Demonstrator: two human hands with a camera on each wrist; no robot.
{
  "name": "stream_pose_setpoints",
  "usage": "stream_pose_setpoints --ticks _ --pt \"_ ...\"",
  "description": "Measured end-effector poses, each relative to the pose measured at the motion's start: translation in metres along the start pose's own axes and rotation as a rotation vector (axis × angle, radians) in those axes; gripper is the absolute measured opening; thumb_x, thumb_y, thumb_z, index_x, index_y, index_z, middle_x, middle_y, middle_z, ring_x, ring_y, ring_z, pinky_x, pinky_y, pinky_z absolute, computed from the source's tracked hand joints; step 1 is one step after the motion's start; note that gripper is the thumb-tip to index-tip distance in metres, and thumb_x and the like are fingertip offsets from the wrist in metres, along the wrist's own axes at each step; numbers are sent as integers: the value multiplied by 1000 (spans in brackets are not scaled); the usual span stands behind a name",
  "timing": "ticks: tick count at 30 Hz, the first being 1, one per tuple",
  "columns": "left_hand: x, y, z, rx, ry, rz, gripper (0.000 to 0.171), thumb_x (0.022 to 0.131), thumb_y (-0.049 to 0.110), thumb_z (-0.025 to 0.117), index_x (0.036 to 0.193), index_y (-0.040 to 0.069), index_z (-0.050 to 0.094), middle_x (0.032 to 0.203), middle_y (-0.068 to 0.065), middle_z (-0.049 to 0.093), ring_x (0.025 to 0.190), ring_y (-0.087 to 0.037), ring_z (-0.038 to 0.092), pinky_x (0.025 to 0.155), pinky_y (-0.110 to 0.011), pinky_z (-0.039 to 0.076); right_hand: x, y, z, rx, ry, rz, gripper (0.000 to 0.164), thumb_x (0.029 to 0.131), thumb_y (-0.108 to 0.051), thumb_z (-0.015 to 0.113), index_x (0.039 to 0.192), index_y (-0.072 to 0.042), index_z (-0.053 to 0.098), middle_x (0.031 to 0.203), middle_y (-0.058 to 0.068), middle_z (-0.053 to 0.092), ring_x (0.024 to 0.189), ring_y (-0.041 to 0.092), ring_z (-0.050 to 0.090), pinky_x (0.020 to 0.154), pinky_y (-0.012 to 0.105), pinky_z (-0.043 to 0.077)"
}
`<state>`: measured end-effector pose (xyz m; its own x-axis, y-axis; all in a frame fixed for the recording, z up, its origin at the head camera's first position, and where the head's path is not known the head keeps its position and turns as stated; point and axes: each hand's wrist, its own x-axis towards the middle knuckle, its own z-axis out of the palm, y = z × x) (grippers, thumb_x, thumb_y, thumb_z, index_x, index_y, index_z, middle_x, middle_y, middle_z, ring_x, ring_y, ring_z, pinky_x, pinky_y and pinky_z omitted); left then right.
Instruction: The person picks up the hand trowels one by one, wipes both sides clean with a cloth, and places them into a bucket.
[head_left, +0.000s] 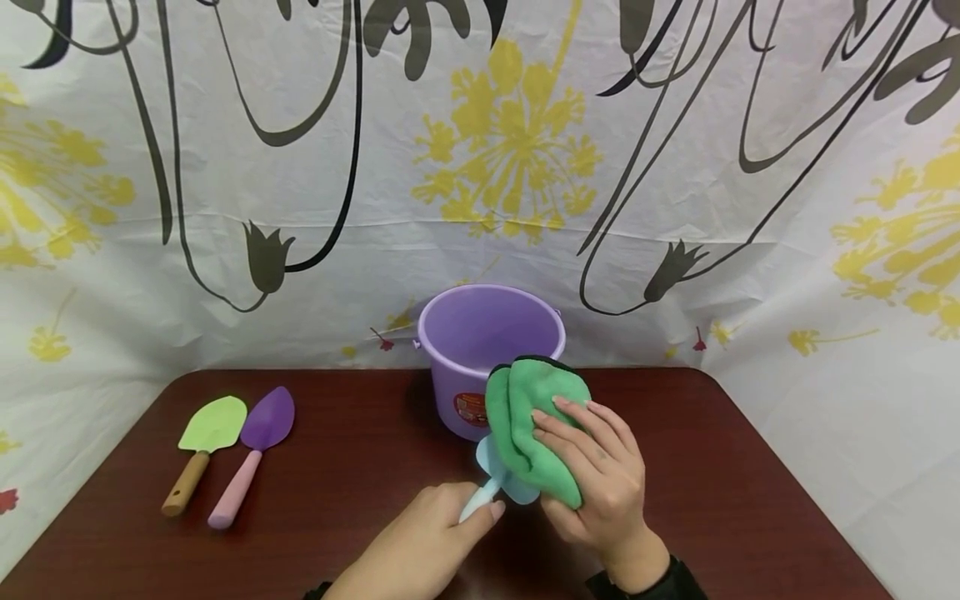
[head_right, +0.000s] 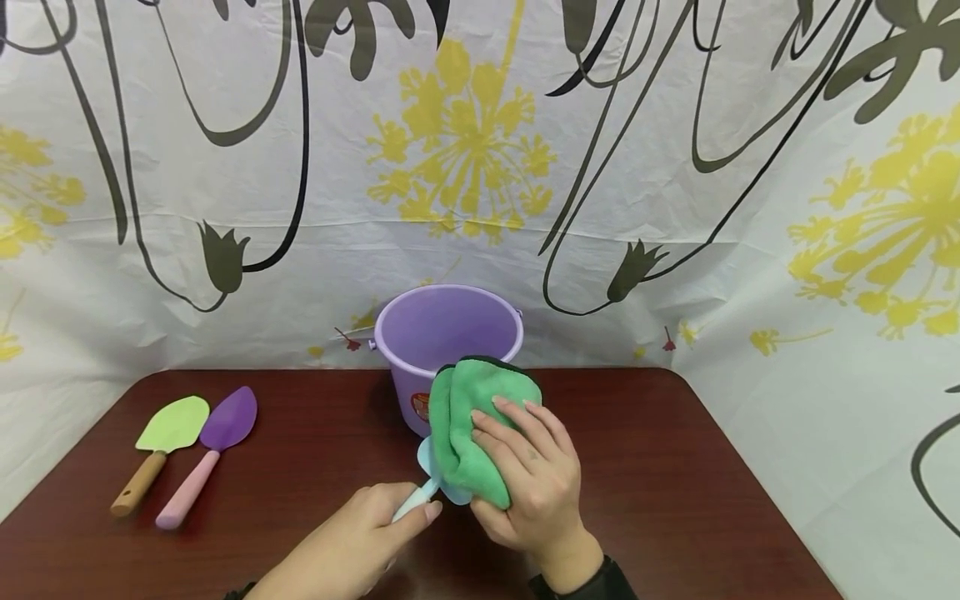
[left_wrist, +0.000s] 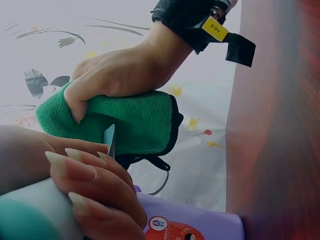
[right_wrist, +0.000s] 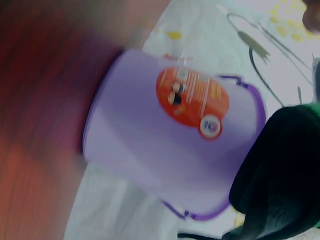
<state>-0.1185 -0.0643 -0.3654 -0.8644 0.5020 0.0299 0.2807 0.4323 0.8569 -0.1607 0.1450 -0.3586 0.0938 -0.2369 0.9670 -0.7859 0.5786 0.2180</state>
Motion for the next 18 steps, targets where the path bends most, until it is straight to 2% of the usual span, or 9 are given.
stream_pose_setpoints --ticks 3,7,13,18 --pt "1 0 0 10 9 1 38 102 39 54 71 18 50 63 10 35 58 -2 36 53 -22 34 -4 -6 4 -1 -40 21 40 94 -26 48 87 2 76 95 15 78 98 36 72 108 41 46" --pt "1 0 1 27 12 -11 37 103 42 52 72 21 53 66 13 43 65 0 46 61 -22 41 -7 -14 10 -2 -101 16 43 97 -30 47 90 0 76 97 14 78 100 34 73 112 42 44" --pt "-1 -4 -2 23 22 -28 13 99 28 55 96 26 67 87 12 67 83 0 58 73 -22 48 -7 -26 16 22 -145 -49 41 95 -28 45 88 0 76 94 14 78 96 31 73 105 45 47" --pt "-3 -7 -3 43 54 23 15 102 29 54 107 28 68 100 15 70 94 2 60 80 -21 49 -6 -36 18 57 -149 -87 43 96 -28 43 88 0 75 93 14 78 93 28 74 98 45 51"
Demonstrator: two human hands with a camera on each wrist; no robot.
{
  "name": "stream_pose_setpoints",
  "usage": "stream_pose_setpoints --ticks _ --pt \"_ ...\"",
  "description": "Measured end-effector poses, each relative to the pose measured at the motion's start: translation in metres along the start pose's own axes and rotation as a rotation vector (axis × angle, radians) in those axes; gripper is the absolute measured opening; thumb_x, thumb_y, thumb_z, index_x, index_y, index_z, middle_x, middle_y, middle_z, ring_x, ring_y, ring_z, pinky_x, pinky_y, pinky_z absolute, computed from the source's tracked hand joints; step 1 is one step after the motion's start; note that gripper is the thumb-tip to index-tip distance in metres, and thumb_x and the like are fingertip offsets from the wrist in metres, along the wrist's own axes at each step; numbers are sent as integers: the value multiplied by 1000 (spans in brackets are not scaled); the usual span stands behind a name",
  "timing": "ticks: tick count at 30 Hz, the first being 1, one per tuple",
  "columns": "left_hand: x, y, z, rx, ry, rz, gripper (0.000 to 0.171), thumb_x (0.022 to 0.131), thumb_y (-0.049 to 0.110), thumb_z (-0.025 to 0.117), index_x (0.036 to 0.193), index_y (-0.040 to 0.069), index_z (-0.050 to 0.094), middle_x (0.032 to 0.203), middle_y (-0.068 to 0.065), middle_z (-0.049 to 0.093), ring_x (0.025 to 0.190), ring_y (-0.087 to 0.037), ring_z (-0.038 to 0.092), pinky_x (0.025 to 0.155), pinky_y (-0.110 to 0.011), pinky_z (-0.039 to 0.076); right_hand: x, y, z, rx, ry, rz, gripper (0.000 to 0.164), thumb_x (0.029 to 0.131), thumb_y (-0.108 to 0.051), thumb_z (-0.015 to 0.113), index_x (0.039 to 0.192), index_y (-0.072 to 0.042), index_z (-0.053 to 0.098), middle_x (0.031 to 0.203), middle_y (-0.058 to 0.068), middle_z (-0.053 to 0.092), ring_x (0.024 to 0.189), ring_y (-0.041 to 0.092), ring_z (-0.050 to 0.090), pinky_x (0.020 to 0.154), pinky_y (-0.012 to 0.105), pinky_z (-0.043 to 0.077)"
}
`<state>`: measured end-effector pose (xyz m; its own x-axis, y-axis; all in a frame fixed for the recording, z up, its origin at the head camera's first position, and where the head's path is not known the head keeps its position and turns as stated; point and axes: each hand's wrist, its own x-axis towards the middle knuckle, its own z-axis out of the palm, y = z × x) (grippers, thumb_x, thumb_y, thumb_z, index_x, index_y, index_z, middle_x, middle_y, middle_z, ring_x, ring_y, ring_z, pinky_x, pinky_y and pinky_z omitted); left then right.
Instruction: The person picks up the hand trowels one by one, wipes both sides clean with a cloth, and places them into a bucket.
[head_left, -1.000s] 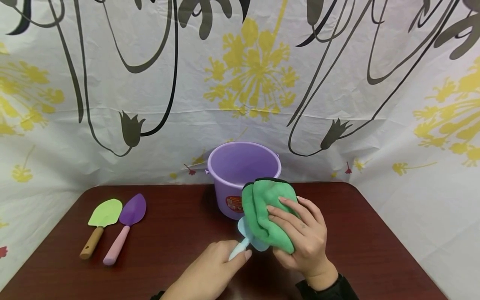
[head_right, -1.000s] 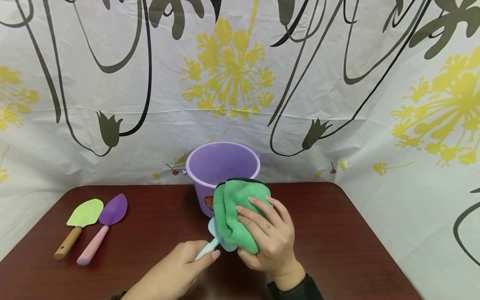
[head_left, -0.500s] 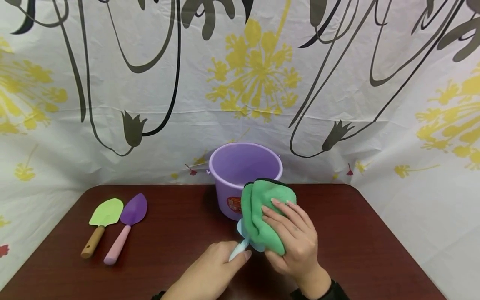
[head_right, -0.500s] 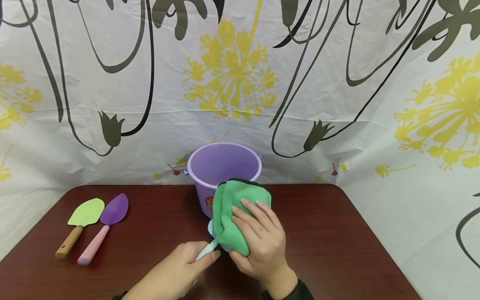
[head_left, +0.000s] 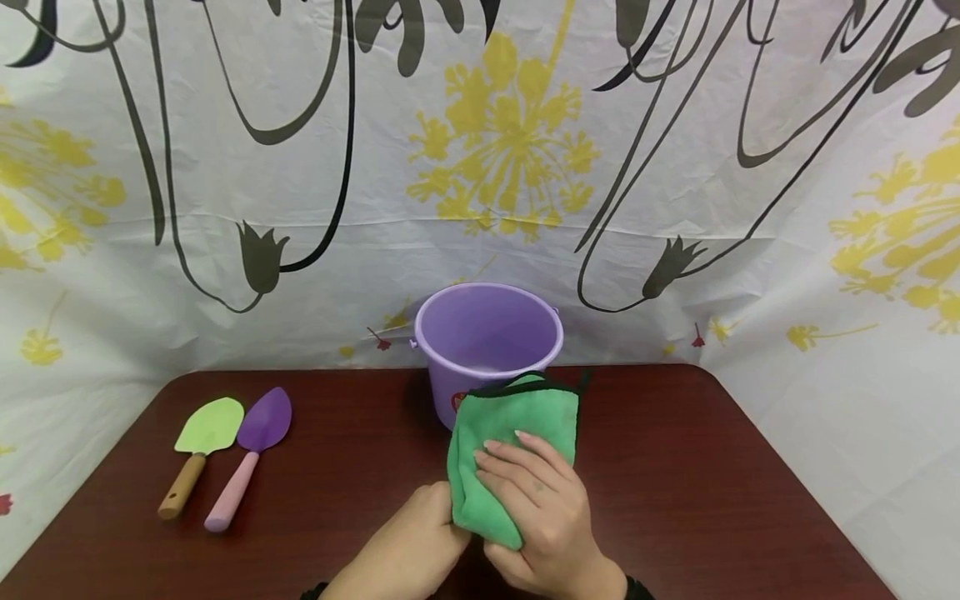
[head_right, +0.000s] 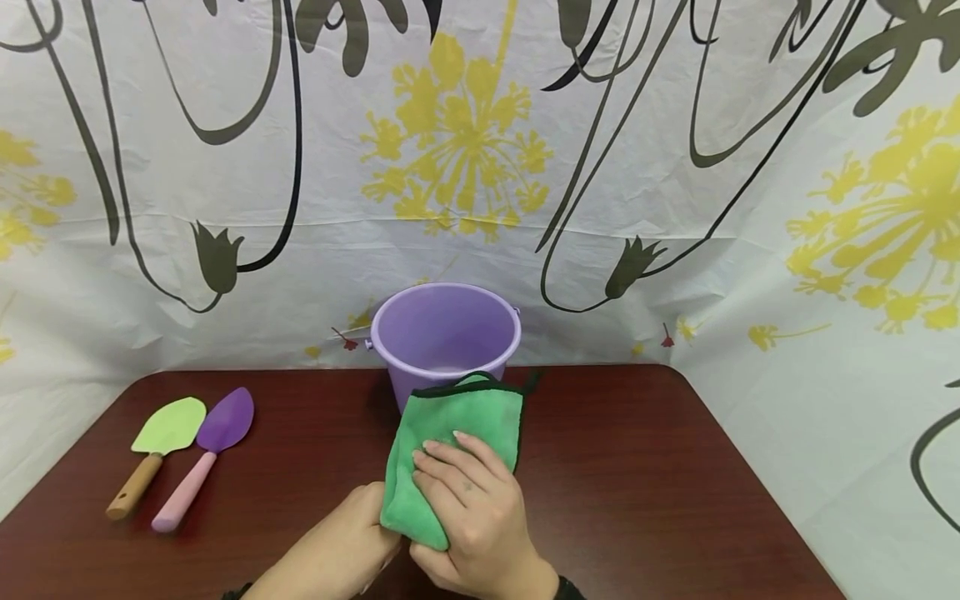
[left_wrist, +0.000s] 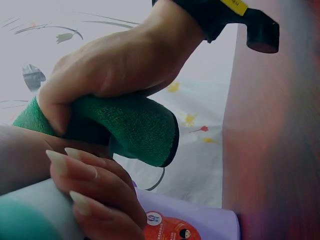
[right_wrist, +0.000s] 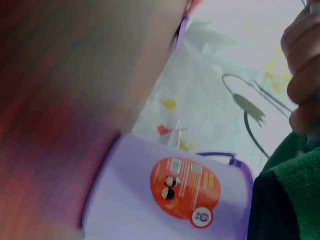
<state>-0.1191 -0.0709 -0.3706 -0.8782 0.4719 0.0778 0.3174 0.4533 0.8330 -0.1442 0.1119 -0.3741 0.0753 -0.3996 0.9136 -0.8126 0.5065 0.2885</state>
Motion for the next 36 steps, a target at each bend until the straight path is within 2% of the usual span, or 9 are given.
stream_pose_setpoints --ticks 10,15,19,26,32,36 --pt "-2 -3 0 43 16 45 21 97 16 56 110 27 68 110 12 71 102 1 62 84 -22 51 3 -6 0 58 48 12 36 85 -20 46 85 0 75 87 13 77 87 26 74 94 43 52" --pt "-2 -3 0 41 11 40 24 94 12 56 111 27 67 110 13 71 102 1 61 85 -21 51 5 -6 0 62 67 -2 36 84 -19 46 84 1 75 85 13 77 85 27 74 93 43 53" --pt "-3 -2 0 45 11 30 24 96 13 55 112 27 67 111 13 71 102 1 62 84 -21 51 5 -6 1 41 59 8 34 82 -19 47 83 0 75 85 13 77 85 26 74 92 43 53" --pt "-1 0 3 46 13 17 21 94 14 55 105 27 68 102 14 71 96 2 62 80 -22 51 2 1 -2 -8 -3 4 37 89 -26 46 83 -3 74 87 10 77 86 24 73 89 44 52" --pt "-1 3 2 -6 -13 0 17 97 18 54 100 28 68 94 14 69 89 2 58 77 -21 49 5 8 -6 -51 29 -39 38 87 -27 45 79 -4 74 82 9 77 81 23 74 86 43 53" --pt "0 5 2 -11 -19 -14 16 100 23 52 102 30 67 97 15 68 92 2 59 80 -22 49 6 12 -7 -57 48 -55 42 91 -29 44 78 -3 74 81 9 76 80 24 74 86 43 53"
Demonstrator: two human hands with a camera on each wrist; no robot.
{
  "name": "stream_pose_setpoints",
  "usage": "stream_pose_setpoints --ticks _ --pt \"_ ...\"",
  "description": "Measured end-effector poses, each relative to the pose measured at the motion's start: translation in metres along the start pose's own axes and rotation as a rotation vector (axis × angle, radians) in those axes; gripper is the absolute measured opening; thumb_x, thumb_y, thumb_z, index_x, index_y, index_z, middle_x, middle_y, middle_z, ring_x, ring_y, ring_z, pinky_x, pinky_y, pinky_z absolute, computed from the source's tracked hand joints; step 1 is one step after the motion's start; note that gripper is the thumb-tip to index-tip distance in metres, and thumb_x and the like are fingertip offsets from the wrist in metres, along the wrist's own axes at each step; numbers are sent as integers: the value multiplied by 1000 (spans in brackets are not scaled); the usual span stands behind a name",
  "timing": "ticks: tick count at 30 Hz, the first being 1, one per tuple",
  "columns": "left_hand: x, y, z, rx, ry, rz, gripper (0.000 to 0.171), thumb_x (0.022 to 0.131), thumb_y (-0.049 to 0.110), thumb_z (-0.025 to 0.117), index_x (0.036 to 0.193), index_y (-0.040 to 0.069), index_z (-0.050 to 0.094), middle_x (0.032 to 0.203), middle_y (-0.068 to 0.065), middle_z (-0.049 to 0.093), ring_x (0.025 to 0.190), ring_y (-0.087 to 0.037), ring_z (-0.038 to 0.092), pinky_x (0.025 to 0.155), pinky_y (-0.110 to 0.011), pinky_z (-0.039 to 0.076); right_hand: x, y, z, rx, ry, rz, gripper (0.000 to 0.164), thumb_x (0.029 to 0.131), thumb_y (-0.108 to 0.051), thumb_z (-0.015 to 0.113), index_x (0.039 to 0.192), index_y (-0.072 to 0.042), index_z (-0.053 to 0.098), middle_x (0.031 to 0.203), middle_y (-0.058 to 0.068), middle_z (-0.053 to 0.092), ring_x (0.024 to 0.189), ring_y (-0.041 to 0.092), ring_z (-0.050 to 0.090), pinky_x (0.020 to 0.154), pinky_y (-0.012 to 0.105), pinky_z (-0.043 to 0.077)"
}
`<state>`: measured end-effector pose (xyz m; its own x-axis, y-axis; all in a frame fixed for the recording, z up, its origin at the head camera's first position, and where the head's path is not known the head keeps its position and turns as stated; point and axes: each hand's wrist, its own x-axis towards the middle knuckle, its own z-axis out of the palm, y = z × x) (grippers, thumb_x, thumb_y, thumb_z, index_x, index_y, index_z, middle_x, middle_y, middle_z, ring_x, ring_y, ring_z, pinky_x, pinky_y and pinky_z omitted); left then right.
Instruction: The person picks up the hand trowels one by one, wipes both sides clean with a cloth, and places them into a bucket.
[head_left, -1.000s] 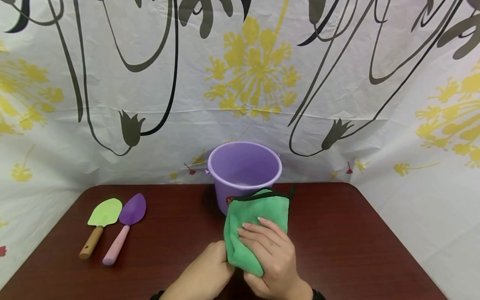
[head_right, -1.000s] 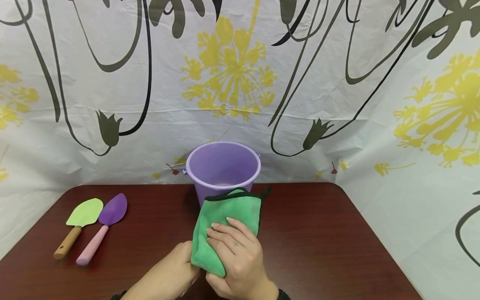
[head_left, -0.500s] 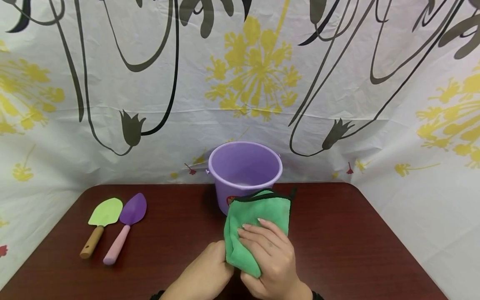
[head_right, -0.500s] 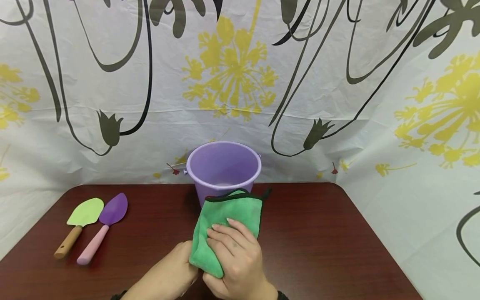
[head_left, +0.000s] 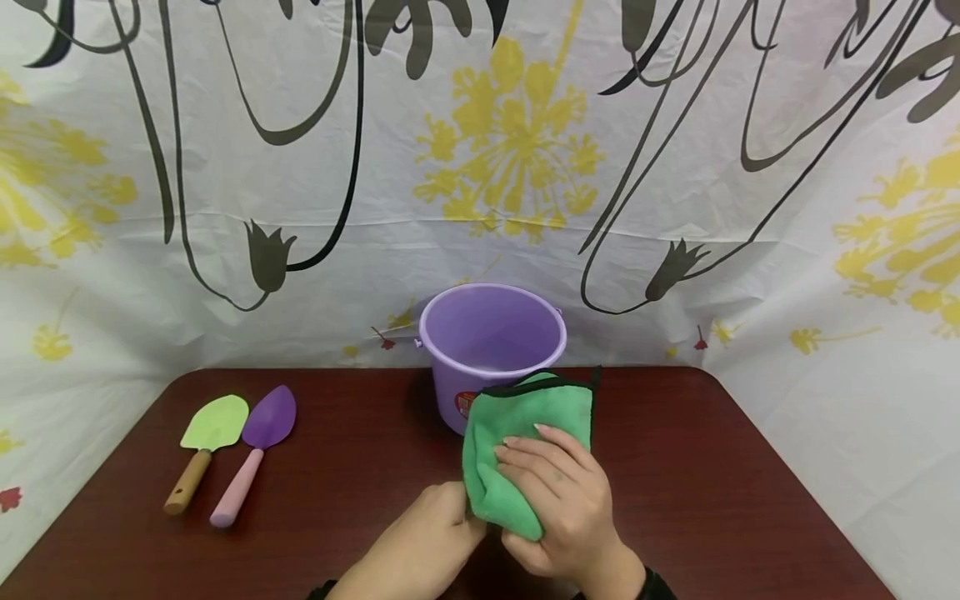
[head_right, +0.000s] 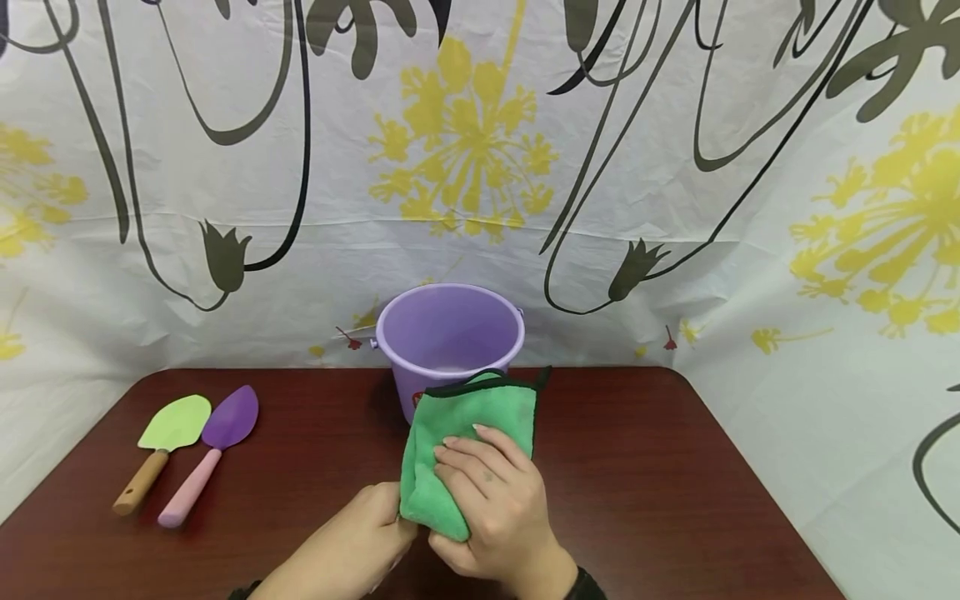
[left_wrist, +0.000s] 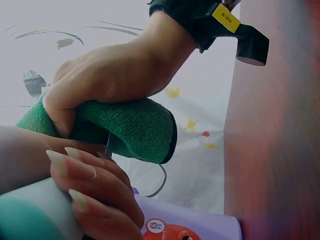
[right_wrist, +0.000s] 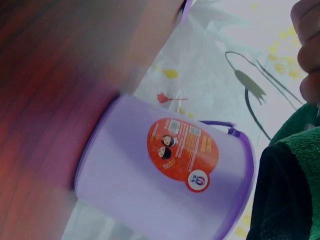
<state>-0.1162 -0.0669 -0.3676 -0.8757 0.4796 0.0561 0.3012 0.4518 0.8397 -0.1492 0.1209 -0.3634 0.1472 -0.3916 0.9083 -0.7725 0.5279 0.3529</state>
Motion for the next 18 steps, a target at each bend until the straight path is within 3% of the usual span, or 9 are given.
stream_pose_setpoints --ticks 3,5,10,14,18 --pt "0 2 1 17 2 -11 14 101 29 53 104 30 67 98 17 68 94 2 59 81 -23 49 0 2 -1 1 8 3 45 94 -32 44 79 -2 75 80 9 76 80 24 74 88 43 53" --pt "2 3 1 12 -9 -24 14 101 31 53 97 27 66 86 16 63 85 2 58 75 -23 49 0 4 -3 -2 11 8 46 94 -32 44 79 -2 75 80 9 76 80 24 74 89 43 52" --pt "5 4 4 -20 -34 -42 30 101 34 53 74 22 53 64 12 38 62 -1 43 58 -22 41 0 11 -7 -13 19 31 44 93 -32 46 80 -2 75 81 9 76 80 25 73 94 44 51" --pt "5 5 5 -13 -25 -32 40 102 43 52 69 22 49 63 12 37 60 -1 40 56 -22 39 -1 17 -9 -10 38 54 46 96 -34 47 80 0 74 82 11 76 81 26 73 96 45 50" --pt "5 4 6 -14 -21 -24 38 102 39 54 69 20 48 62 11 35 57 -3 35 52 -22 34 -3 22 -11 -3 59 91 47 97 -34 47 79 0 74 83 12 76 82 28 73 97 44 50"
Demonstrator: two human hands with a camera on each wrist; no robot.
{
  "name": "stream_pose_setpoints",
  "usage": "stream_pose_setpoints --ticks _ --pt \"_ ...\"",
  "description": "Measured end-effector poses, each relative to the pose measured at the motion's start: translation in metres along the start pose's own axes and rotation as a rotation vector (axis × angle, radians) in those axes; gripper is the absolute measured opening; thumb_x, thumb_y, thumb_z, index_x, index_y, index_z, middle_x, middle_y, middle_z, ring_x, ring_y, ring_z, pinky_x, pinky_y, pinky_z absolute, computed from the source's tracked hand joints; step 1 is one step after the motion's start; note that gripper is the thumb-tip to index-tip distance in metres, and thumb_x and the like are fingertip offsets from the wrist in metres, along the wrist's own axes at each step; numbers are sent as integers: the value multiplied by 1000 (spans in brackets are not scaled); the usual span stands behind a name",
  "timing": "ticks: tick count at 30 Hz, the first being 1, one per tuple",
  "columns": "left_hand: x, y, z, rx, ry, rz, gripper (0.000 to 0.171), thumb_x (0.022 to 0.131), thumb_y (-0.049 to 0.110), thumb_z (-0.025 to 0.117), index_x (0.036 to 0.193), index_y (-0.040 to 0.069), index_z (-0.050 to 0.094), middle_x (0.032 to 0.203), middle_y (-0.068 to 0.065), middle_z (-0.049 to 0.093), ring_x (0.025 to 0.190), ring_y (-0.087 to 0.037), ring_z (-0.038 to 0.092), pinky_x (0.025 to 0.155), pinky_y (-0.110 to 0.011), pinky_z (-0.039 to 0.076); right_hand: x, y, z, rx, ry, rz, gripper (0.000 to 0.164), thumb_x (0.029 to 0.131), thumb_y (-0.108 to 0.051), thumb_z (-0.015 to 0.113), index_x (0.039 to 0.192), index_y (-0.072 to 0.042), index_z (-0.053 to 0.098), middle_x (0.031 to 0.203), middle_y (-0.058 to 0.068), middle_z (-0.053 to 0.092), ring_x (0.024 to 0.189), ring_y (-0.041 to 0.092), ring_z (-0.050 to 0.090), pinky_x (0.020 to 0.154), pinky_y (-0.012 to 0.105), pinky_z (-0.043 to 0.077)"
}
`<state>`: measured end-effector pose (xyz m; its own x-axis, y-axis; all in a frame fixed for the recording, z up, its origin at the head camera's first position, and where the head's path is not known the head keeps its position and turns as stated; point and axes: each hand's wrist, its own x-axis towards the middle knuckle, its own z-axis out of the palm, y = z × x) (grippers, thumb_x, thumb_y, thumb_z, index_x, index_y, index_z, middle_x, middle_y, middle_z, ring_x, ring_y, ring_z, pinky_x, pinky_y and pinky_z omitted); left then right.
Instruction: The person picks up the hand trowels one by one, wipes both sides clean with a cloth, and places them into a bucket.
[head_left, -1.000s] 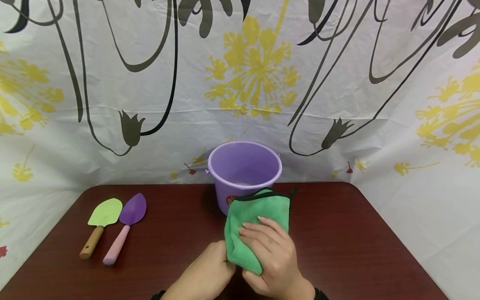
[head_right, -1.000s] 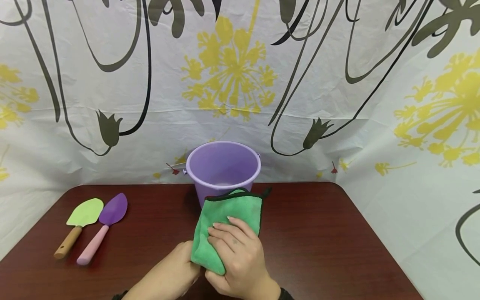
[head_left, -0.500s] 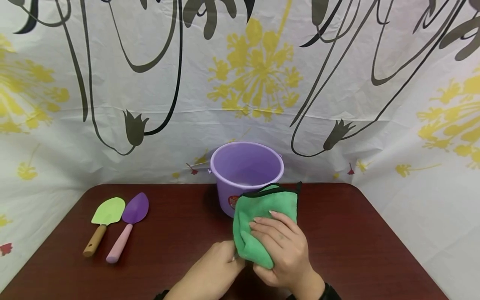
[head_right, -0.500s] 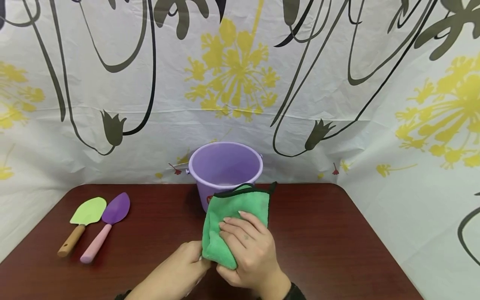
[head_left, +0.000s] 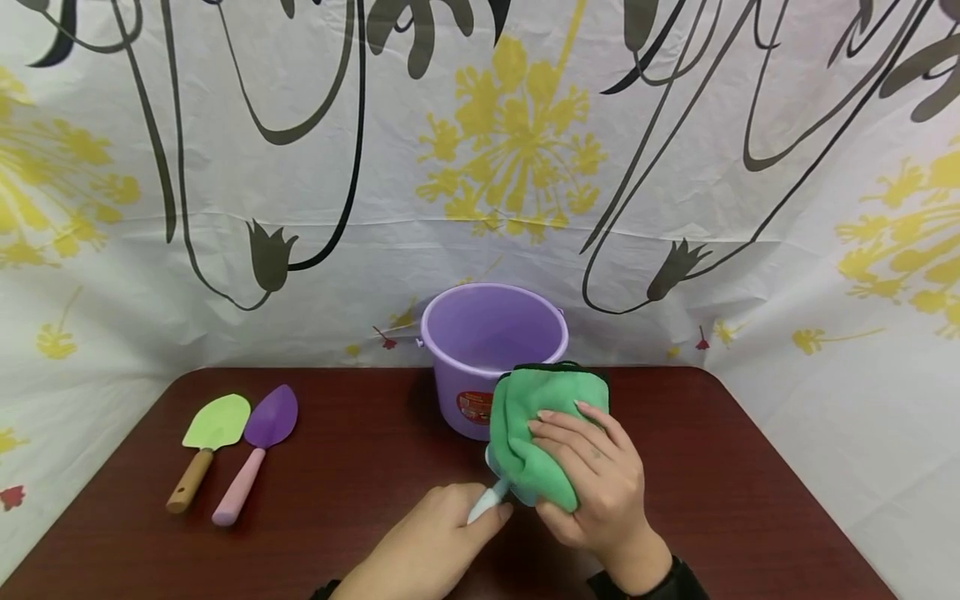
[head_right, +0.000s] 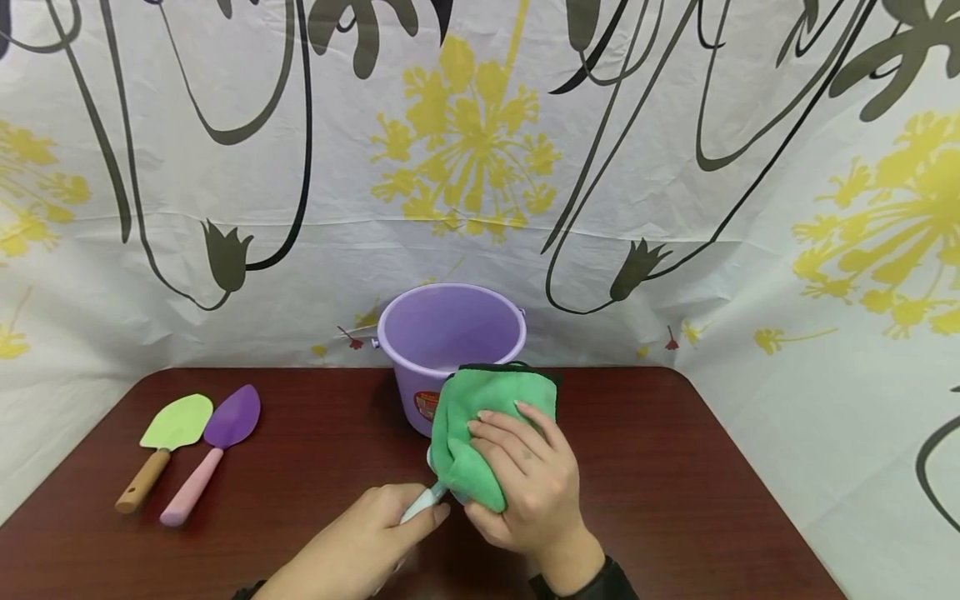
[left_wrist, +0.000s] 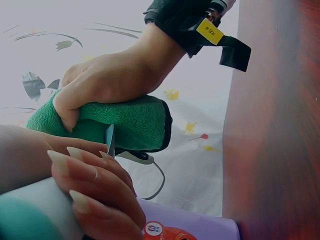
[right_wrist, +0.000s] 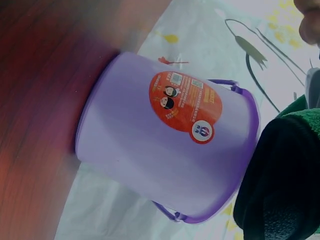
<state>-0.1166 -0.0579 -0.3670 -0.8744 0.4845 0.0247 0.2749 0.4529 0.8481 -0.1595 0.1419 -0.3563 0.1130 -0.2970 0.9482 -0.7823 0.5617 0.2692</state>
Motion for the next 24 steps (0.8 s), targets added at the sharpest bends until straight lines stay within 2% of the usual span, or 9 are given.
stream_pose_setpoints --ticks 8,11,13,16,19,21,24 --pt "-1 0 -1 -7 -14 -38 28 98 26 56 72 18 52 60 9 40 53 -4 37 50 -22 33 -3 7 -9 -46 -14 100 35 84 -20 47 84 1 75 87 13 77 85 32 72 98 41 49" --pt "-3 0 -2 -8 -16 -38 26 98 27 57 73 18 52 61 9 41 55 -4 37 51 -22 33 -3 12 -14 -33 2 191 31 79 -12 48 84 3 75 87 16 76 82 33 71 99 36 50" --pt "-3 0 -3 -29 -30 -47 25 98 28 58 75 18 53 61 8 43 54 -5 39 51 -23 34 -4 14 -19 -8 23 286 24 76 -6 48 77 2 71 78 15 72 77 30 68 98 31 50" --pt "-4 0 -6 -93 -64 -70 25 100 31 57 79 18 54 60 7 46 53 -6 41 49 -24 35 -8 18 -28 25 47 466 17 77 3 49 68 -1 63 66 13 64 62 14 57 77 17 49" --pt "-4 1 -10 -159 -90 -81 25 102 35 57 84 17 55 59 5 47 50 -9 41 46 -25 33 -9 22 -37 34 50 625 25 79 8 51 59 -6 53 54 5 48 51 0 39 53 14 35" --pt "-4 1 -13 -183 -91 -86 27 102 38 56 86 16 55 58 4 46 48 -9 40 44 -25 32 -9 26 -42 24 65 687 31 80 9 52 55 -8 46 50 0 36 46 -4 28 45 16 26" --pt "-5 1 -18 -166 -70 -73 31 102 42 56 86 16 55 57 5 46 46 -9 41 41 -26 32 -8 33 -50 -3 101 742 38 81 9 51 51 -10 37 48 -4 28 42 -3 23 42 17 20"
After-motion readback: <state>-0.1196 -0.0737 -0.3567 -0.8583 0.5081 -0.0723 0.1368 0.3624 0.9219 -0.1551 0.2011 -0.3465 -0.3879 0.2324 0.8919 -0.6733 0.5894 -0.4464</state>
